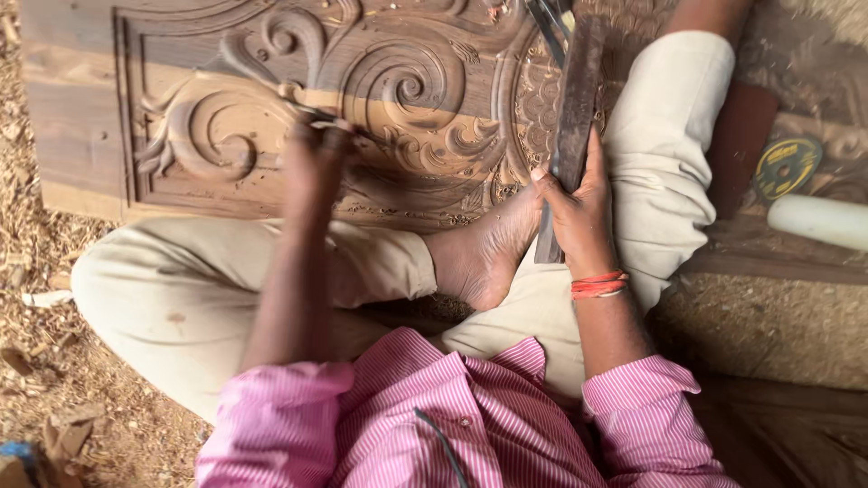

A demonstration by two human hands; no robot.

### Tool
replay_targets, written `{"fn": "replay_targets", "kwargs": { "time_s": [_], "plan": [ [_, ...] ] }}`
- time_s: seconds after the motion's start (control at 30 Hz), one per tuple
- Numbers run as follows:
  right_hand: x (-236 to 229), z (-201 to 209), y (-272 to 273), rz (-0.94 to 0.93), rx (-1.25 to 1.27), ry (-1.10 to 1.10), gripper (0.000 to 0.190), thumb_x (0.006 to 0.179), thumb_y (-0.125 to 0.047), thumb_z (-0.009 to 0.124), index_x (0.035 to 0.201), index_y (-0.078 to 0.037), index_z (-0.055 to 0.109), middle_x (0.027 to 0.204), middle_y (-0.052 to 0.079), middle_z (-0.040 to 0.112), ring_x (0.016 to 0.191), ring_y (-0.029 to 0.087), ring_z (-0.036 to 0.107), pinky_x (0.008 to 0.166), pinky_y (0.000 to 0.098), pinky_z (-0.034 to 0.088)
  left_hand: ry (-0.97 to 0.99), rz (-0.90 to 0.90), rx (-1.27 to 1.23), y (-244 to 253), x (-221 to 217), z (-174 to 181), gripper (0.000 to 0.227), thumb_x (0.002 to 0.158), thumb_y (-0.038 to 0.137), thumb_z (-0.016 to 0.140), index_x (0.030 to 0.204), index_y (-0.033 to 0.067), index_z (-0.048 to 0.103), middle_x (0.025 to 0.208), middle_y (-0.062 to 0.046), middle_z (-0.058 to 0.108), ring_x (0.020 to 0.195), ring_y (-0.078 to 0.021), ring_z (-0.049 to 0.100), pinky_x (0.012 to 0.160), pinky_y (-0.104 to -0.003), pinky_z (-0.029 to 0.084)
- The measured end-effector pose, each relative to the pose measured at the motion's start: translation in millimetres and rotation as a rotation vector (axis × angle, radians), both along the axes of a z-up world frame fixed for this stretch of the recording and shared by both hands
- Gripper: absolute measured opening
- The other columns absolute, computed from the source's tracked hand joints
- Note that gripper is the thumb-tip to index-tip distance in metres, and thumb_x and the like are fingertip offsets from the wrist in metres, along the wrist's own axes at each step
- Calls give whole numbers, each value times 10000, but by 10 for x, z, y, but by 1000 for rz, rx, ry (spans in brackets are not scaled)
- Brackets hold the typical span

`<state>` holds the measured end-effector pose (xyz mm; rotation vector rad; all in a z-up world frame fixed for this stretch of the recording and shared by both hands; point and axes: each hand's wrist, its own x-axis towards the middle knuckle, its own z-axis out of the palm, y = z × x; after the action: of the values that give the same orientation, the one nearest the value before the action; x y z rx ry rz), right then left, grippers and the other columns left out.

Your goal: The person sits on the floor and carves intricate floral and scroll patterns into a rectangular wooden panel. They use a chisel held in the left hand and a mallet in the right hand to strike the chisel, removing wood shavings to refine the design.

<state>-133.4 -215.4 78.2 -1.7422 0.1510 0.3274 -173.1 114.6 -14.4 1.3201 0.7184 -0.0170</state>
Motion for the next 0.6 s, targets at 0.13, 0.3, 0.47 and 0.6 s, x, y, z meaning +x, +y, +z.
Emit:
{"fn": "replay_targets", "kwargs": {
  "time_s": [0.13,0.3,0.47,0.6],
  "plan": [
    [-26,-15,-17,-40,24,14,801,957,-9,732,1634,-46,304,1064,11,621,839,75,599,712,226,536,-27,-1,459,-199,45,-136,172,1025,121,696,1159,40,625,952,-88,776,810,-153,743,727,-293,588],
    [-60,-46,-41,-20,69,-28,775,977,3,724,1632,-56,316,1063,24,635,828,91,618,715,238,555,-140,320,406,-122,95,-278,172,1042,54,676,1191,29,594,1044,-127,733,906,-175,687,806,-290,581],
    [-33,-7,18,-23,31,9,772,958,-14,712,1624,-66,324,1047,15,637,785,93,617,667,241,551,-106,150,374,-96,203,-279,181,1024,66,645,1189,70,572,1154,-120,733,1031,-179,731,868,-304,610],
    [-52,15,27,6,55,-2,762,970,-18,707,1631,-55,329,1042,30,627,759,111,608,681,253,552,-35,1,590,-152,208,-154,210,998,114,687,1164,76,564,1076,-125,767,960,-242,759,812,-382,606]
  ]
}}
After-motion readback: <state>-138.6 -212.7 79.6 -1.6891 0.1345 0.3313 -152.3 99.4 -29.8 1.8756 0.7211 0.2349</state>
